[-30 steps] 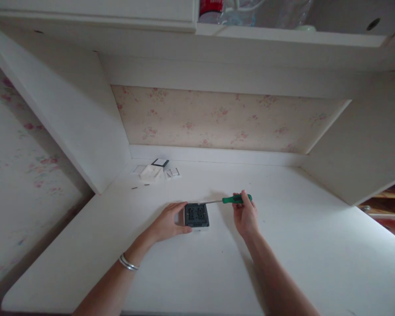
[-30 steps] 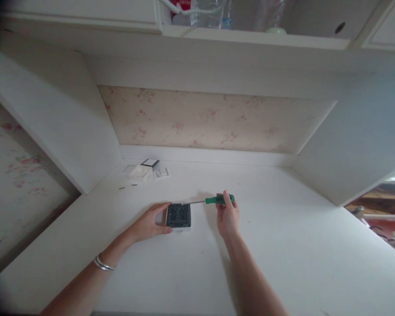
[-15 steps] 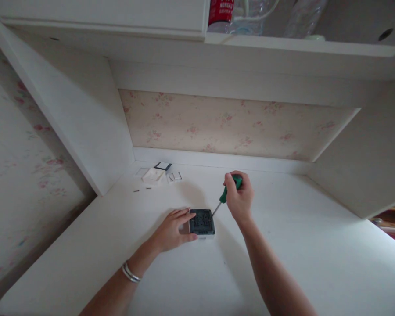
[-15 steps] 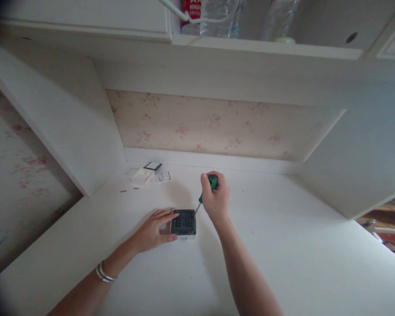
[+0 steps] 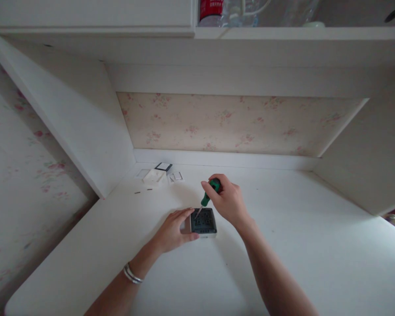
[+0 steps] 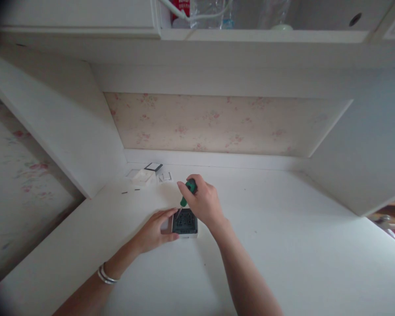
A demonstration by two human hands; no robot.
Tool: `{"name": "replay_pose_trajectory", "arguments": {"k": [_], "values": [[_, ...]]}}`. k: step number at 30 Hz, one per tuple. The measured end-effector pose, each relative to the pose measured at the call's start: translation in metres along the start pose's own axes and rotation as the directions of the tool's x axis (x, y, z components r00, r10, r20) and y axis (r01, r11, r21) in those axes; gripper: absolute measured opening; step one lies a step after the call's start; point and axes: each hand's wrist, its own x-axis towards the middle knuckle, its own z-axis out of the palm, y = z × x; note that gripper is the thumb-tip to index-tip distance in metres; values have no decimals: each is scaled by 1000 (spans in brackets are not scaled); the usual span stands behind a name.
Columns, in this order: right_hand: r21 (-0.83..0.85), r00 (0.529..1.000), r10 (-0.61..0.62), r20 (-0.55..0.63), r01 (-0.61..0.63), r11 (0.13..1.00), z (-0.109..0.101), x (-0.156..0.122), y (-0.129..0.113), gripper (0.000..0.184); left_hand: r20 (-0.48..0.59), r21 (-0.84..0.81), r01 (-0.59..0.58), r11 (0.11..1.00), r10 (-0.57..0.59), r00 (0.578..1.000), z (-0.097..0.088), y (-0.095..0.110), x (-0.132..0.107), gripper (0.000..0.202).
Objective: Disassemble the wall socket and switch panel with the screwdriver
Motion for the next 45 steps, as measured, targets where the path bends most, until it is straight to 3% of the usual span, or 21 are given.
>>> {"name": "replay_pose_trajectory", "arguments": {"k": [26,34,45], "values": [[50,997,63,38,-65,997,5,4,8,34,22,4,30,1000,-30,999,-1,4,0,76],[73,996,84,-30,-82,994,4,4,12,38,25,29,24,999,-25,999,0,1,0,75],[44,999,36,3,-36,998,5,3,10,35,21,17,27,999,-27,999,1,1,0,74]]}}
